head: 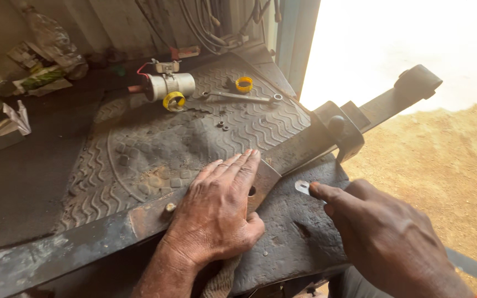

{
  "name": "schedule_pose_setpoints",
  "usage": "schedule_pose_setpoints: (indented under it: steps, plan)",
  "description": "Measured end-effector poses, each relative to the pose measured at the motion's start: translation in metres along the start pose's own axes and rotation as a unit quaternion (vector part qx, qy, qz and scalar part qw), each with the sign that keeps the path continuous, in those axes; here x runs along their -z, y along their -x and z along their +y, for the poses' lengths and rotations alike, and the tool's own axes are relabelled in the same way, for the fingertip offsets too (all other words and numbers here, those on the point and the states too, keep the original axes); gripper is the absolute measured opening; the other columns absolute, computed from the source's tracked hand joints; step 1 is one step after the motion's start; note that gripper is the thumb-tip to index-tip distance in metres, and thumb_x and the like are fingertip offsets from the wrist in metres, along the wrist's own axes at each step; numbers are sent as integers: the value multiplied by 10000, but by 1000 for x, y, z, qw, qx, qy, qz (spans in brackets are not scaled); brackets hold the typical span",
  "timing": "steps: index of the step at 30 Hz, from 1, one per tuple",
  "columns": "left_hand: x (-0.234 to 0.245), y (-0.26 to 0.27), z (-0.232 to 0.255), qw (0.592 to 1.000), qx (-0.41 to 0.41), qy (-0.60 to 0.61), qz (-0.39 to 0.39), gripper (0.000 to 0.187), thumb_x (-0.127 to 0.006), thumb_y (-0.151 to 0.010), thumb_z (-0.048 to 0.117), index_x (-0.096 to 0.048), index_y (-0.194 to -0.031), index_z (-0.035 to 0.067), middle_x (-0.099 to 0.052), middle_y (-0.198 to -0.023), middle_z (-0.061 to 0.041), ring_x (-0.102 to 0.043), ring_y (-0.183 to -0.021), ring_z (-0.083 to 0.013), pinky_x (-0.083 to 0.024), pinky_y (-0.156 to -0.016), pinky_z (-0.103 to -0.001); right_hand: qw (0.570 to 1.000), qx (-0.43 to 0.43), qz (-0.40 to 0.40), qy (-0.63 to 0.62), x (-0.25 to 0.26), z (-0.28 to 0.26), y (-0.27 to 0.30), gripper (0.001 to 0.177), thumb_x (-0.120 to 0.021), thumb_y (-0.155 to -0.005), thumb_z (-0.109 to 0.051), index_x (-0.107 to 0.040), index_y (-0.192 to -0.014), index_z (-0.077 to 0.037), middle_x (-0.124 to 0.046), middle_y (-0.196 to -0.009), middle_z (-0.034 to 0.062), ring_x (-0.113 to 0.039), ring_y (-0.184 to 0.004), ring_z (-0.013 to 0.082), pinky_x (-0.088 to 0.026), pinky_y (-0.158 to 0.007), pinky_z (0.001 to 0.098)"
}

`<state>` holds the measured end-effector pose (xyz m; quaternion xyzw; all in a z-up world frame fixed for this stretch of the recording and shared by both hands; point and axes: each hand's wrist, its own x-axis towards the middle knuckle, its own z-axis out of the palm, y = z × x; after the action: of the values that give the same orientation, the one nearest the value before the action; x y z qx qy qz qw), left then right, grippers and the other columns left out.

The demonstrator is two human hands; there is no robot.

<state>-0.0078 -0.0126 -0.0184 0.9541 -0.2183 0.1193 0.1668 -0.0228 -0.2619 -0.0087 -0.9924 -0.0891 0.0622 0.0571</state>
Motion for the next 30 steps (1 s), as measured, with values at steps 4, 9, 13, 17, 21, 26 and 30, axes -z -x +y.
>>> schedule_pose_setpoints:
  steps: [4,9,13,17,21,26,30]
  plan:
    - [-2,-2,-3,999,-18,-10,26,705,-583,-744,135,-504,-1420,-49,-553,-1450,-289,-536,-1374,-383,-357,-1218,-459,1000,4,11,3,10,-12,-6,442,-507,-1022,-379,-588,-1453,-441,-600,-927,-48,-609,-783,138,-561,-641,302]
    - [2,-2,-1,999,28,18,40,652,-674,-823,235,-517,-1388,-50,-601,-1376,-263,-583,-1287,-372,-410,-1113,-477,997,32,55,38,15,-27,-18,398,-511,-1030,-397,-636,-1404,-444,-617,-865,-16,-651,-738,150,-540,-649,342]
    - [6,-3,-1,997,60,31,23,638,-728,-880,317,-527,-1366,-43,-621,-1333,-244,-590,-1248,-373,-432,-1076,-482,995,65,76,31,19,-34,-19,437,-518,-991,-367,-648,-1406,-409,-609,-852,4,-649,-721,169,-536,-601,357]
    - [6,-3,-2,997,61,48,16,626,-725,-879,306,-531,-1360,-45,-632,-1320,-238,-606,-1237,-363,-448,-1072,-471,991,-1,-55,124,28,-43,-26,455,-404,-1088,-288,-499,-1518,-403,-590,-905,-59,-616,-704,118,-556,-596,262]
    - [8,-4,-1,997,53,52,35,613,-736,-869,299,-542,-1342,-40,-643,-1316,-232,-620,-1224,-364,-456,-1057,-474,992,59,33,105,32,-53,-41,408,-415,-1079,-250,-608,-1420,-364,-621,-864,-9,-570,-649,131,-525,-578,302]
    - [9,-3,-2,996,73,43,5,614,-734,-876,320,-541,-1361,-4,-656,-1298,-220,-629,-1212,-371,-461,-1045,-478,991,23,-48,119,29,-44,-30,466,-441,-1053,-226,-529,-1487,-371,-637,-917,-53,-590,-675,108,-558,-584,273]
    - [6,-4,-1,996,76,49,2,627,-731,-867,323,-535,-1365,-5,-658,-1292,-217,-640,-1187,-364,-472,-1023,-472,980,143,129,46,20,-38,-29,479,-497,-964,-183,-653,-1401,-303,-648,-872,18,-603,-659,157,-508,-516,326]
